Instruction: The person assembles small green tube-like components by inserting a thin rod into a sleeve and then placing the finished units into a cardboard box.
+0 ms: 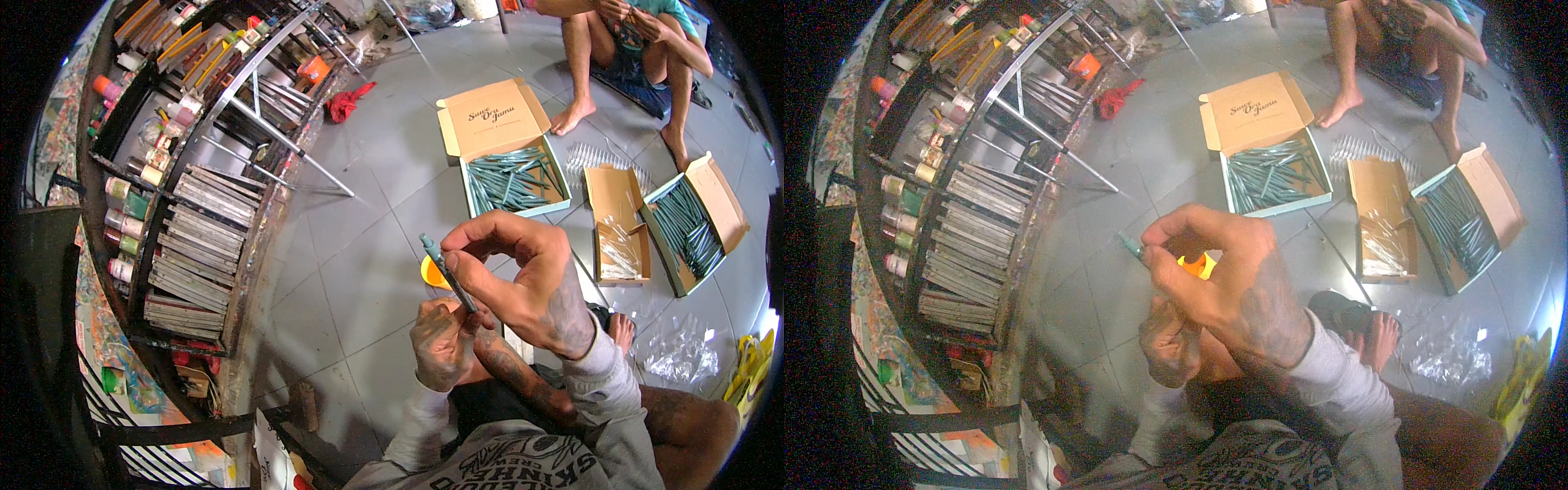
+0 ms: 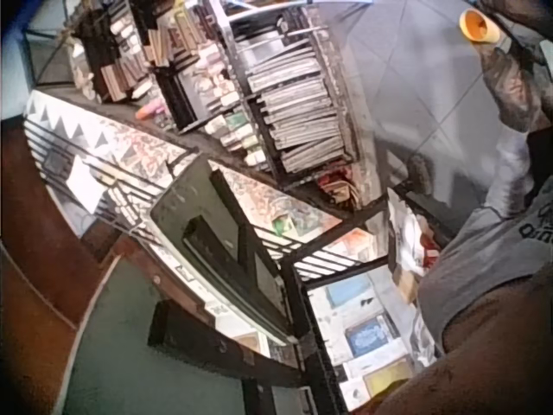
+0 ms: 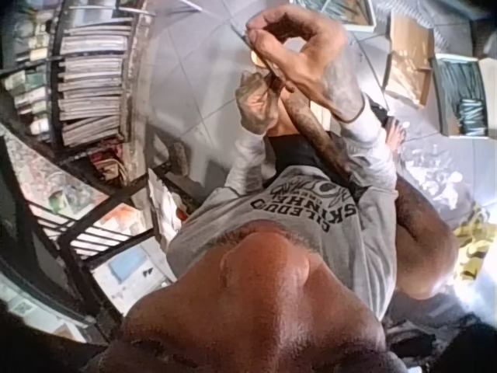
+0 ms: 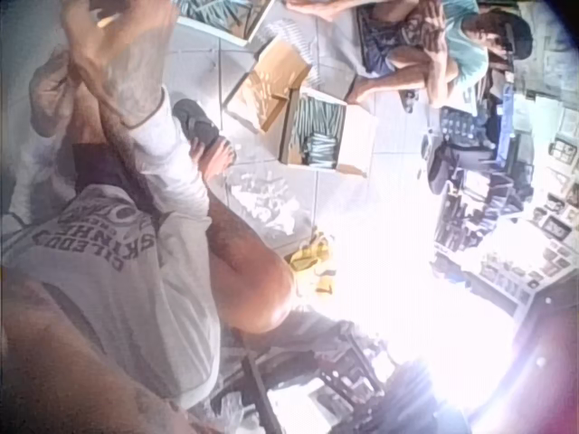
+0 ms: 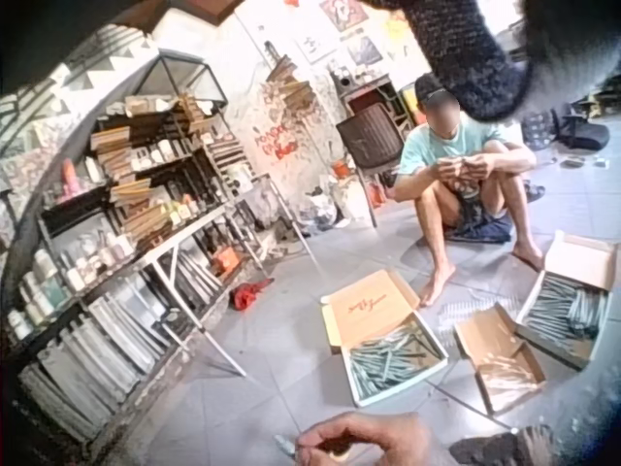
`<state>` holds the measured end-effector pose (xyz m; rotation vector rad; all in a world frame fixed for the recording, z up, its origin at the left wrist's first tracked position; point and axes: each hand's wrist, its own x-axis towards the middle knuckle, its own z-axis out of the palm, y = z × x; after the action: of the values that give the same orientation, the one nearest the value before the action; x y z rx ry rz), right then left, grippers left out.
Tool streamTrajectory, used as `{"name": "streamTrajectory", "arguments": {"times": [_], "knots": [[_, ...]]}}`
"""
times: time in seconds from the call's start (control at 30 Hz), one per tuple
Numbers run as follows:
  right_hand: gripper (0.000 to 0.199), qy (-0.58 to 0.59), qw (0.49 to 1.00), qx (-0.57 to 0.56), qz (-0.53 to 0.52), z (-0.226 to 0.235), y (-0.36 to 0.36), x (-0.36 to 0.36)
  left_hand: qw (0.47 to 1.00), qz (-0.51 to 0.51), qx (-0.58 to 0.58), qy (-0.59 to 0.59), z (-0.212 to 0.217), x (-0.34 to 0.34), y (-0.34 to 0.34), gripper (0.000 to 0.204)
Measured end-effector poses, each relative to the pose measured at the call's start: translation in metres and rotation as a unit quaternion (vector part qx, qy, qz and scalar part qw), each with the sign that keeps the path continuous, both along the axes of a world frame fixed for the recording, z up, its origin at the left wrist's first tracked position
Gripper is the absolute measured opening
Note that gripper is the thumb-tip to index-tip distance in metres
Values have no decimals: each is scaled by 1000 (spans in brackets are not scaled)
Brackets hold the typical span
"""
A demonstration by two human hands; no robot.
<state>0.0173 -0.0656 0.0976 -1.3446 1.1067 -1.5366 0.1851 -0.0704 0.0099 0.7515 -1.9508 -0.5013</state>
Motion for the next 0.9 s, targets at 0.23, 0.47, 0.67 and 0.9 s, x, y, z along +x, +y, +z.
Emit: {"name": "streamTrajectory", "arguments": {"times": [0.23,0.47,0.67,0.9], "knots": [[12,74,996,-45,-11,-5,-9,-9,993,20,-32,-108,5,19,-3,17],[11,107,985,-114,-74,-9,-15,-1,993,-3,-10,-117,14,21,-1,20],[11,133,962,-192,-139,-12,-22,9,990,-26,133,-27,25,13,16,23],[13,130,949,-248,-145,-14,-25,8,946,-120,288,86,41,8,25,26]]}}
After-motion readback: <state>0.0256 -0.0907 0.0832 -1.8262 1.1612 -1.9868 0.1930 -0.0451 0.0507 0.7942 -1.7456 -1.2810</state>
